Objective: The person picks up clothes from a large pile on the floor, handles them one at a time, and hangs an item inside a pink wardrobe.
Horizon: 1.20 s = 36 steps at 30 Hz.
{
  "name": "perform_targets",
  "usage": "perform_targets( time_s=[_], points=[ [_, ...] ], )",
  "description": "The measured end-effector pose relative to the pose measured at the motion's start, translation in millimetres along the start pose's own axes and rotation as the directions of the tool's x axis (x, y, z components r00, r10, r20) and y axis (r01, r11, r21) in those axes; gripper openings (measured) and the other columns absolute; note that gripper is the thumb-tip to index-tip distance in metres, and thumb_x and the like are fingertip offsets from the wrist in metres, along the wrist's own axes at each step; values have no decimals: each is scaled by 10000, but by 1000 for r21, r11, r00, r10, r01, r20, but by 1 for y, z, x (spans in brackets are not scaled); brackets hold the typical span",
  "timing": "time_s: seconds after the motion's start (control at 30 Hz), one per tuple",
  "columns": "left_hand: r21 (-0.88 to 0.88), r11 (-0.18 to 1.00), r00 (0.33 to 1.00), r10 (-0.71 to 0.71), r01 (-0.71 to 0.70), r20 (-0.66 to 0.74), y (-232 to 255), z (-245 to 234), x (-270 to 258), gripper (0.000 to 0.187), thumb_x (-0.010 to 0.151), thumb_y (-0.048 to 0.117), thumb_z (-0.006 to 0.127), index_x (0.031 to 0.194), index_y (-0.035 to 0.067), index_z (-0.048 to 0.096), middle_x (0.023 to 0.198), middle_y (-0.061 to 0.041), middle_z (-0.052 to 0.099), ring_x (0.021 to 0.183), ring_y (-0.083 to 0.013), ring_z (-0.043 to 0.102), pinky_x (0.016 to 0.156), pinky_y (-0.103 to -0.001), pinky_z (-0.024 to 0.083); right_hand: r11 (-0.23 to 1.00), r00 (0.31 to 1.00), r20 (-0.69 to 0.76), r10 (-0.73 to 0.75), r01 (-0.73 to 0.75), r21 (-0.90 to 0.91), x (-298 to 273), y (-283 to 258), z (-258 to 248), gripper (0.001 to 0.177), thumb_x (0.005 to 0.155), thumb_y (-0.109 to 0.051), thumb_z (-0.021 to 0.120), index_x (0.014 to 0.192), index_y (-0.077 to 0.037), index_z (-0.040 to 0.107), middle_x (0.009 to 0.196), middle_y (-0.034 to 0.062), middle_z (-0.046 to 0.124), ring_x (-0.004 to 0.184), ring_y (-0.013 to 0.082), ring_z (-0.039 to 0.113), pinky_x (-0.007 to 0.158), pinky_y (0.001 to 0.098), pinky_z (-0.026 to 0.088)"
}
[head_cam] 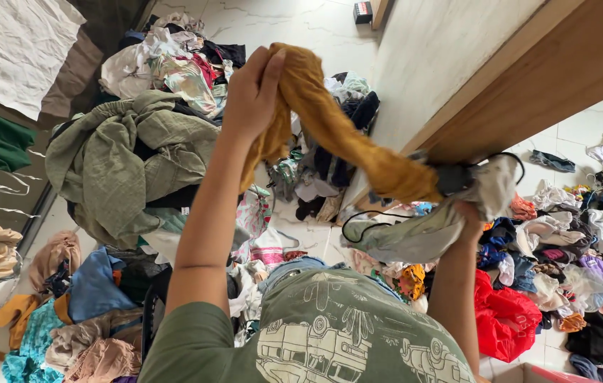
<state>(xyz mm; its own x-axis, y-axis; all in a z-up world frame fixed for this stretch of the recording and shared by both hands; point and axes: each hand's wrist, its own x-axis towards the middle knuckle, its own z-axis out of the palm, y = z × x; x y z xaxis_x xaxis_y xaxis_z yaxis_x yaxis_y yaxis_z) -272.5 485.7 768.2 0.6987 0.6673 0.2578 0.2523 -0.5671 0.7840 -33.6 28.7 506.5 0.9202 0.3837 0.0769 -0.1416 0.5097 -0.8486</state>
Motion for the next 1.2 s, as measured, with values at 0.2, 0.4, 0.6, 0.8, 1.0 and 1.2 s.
perform_targets(
  time_s=[0.2,0.4,0.6,0.8,1.0,1.2],
  points=[
    [195,976,763,-54,-96,645,-44,3,23,772,744,325,922,1268,120,393,957,-146,694,912,-296,677,786,-368,521,989,970,-193,150,-147,35,-11,-41,20,484,811,-50,662,1291,-5,620,1085,132,661,925,325,645,853,414,582],
    [-251,957,811,31,145,585,-57,-8,5,667,897,336,771,1413,143,394,961,-148,641,830,-298,602,730,-442,466,995,998,12,60,-59,-74,-21,-49,44,641,748,8,622,1388,-3,594,1229,122,688,1071,289,703,971,386,601],
    [-995,-66,951,296,-77,-94,-68,-36,-42,938,824,334,843,1544,293,244,1562,-28,460,1427,-281,532,1190,-543,499,959,970,-67,235,-219,181,-30,-37,19,377,828,-172,578,1165,-6,605,951,146,666,775,312,634,694,418,563],
    [-990,138,985,158,42,64,-138,57,16,716,1022,380,694,1579,115,330,1543,-142,456,1374,-362,525,1082,-640,466,956,983,-25,182,-171,237,-21,-34,36,340,839,-188,576,1130,-13,595,953,135,656,782,295,622,694,405,552],
    [-933,240,809,-581,269,84,-235,40,120,496,973,392,632,1347,68,592,1089,-91,701,1045,-230,686,862,-449,518,957,983,7,181,-178,230,-22,-32,47,367,833,-183,569,1159,-15,594,991,135,659,811,295,634,715,406,560],
    [-145,779,727,-476,610,495,-160,24,62,528,885,566,616,1209,152,673,1001,-18,721,902,-154,720,845,-394,575,950,968,-10,249,-242,198,-33,-25,37,396,828,-178,563,1188,-18,592,1029,134,661,840,295,646,736,407,567]
  ],
)
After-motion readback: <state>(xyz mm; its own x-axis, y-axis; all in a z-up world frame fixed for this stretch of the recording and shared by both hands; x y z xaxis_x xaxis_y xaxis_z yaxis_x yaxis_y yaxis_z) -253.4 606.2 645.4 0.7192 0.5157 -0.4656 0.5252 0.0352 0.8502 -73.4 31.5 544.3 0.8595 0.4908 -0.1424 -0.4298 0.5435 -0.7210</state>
